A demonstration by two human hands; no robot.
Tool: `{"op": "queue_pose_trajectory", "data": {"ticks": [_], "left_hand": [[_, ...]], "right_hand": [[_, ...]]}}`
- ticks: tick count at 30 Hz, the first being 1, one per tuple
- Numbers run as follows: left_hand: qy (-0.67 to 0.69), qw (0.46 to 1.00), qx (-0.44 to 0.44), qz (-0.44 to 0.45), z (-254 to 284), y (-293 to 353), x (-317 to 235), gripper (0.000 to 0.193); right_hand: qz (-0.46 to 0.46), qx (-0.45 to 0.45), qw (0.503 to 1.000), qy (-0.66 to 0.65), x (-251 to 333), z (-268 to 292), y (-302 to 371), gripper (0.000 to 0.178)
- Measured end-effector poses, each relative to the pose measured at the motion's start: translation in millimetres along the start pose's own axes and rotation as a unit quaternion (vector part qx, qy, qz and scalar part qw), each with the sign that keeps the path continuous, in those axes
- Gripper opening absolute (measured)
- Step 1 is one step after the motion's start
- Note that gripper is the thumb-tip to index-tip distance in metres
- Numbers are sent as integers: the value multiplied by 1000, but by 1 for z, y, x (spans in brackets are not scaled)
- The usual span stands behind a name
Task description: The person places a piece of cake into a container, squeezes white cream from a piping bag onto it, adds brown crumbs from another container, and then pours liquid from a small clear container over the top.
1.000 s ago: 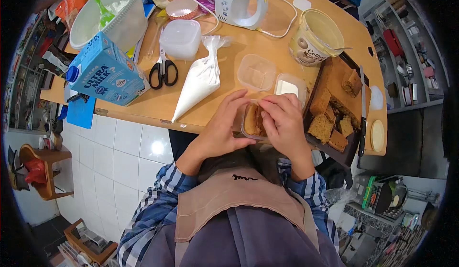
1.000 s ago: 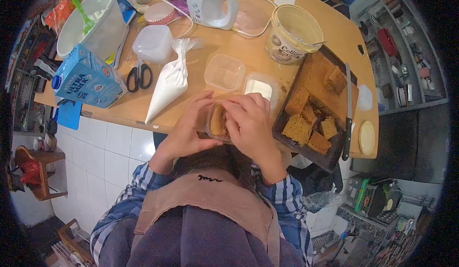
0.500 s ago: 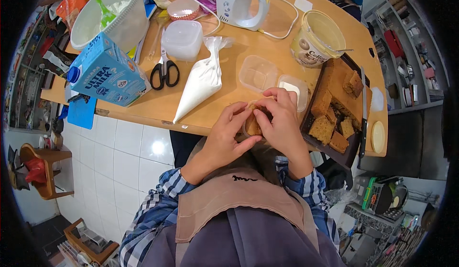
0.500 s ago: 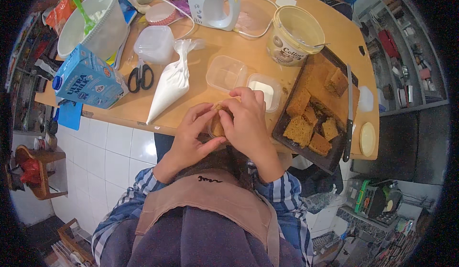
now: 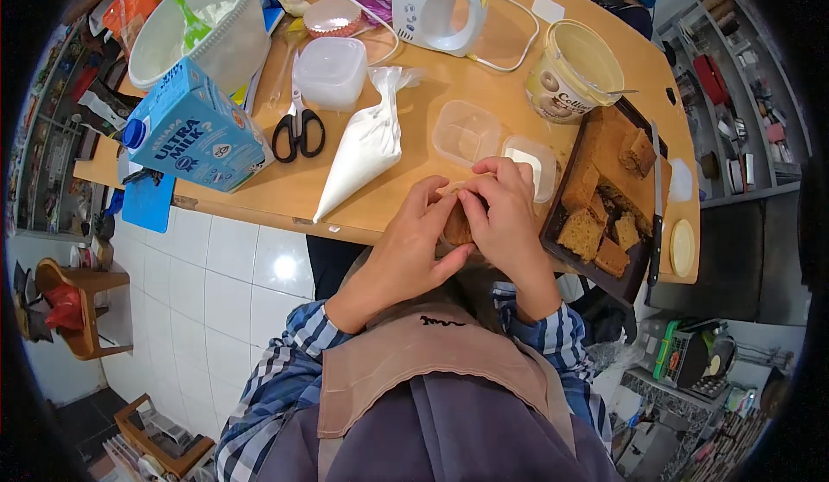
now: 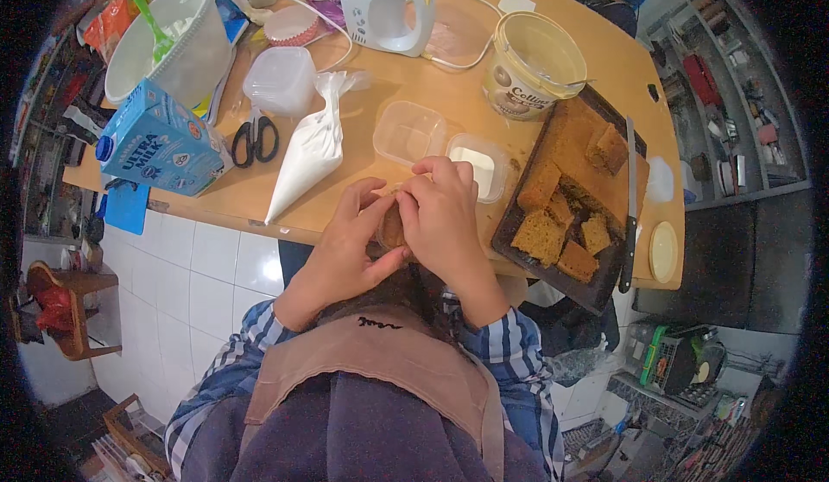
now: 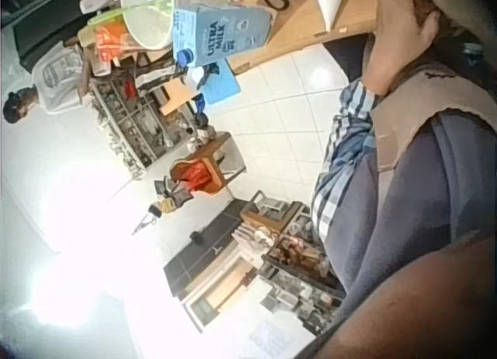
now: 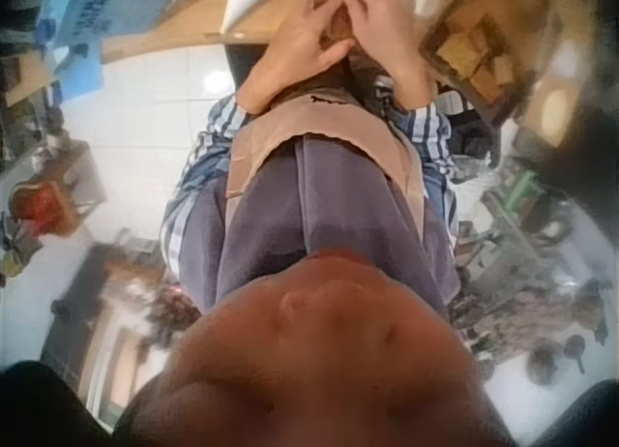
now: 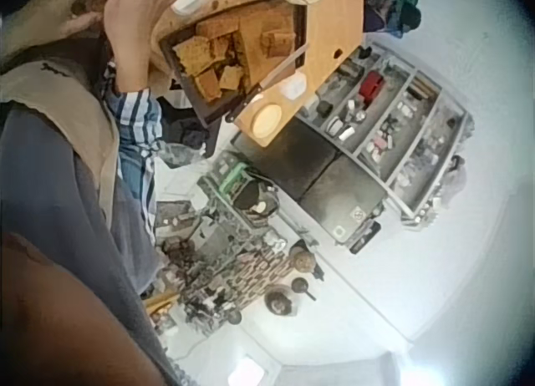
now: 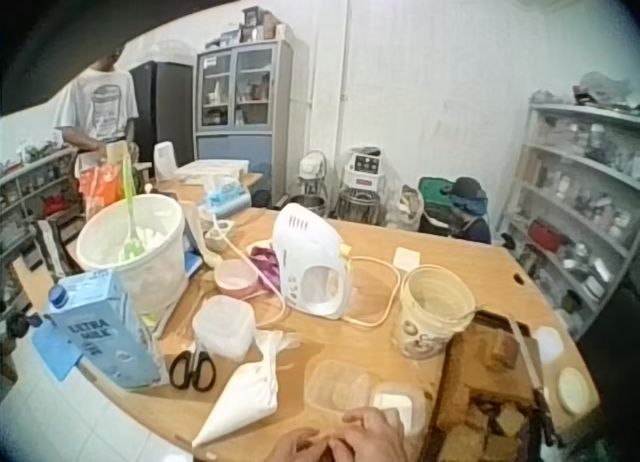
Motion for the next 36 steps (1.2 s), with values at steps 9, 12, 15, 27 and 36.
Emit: {"op": "queue_pose_trajectory", "data": {"ticks": [9,12,15,27,36], "left_hand": [[-13,1000,-13,-8,3,2,1,63],[-4,1000,-13,-11,6,3,2,59],[-23,999,-12,-37,9,1,0,54],[-109,993,23,-42,9,-14,-9,47],[-173,984,51,-3,7,-19,-11,47]], "right_hand": [[-23,-67,997,-7,-2,15,0,10],[-29,-99,995,-15,-7,42,5,11],[-43,-82,996,-11,-14,60,18,14],[-5,46,998,-30,-12,39,35,30],[23,33,999,6,1,39,30,32]]}}
Point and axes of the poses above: each hand's wrist, its own y-axis away from the middle knuckle, its own z-axis out of the back of the hand, x = y × z, the point moved 10 cm from there along -y, towards the middle knuckle
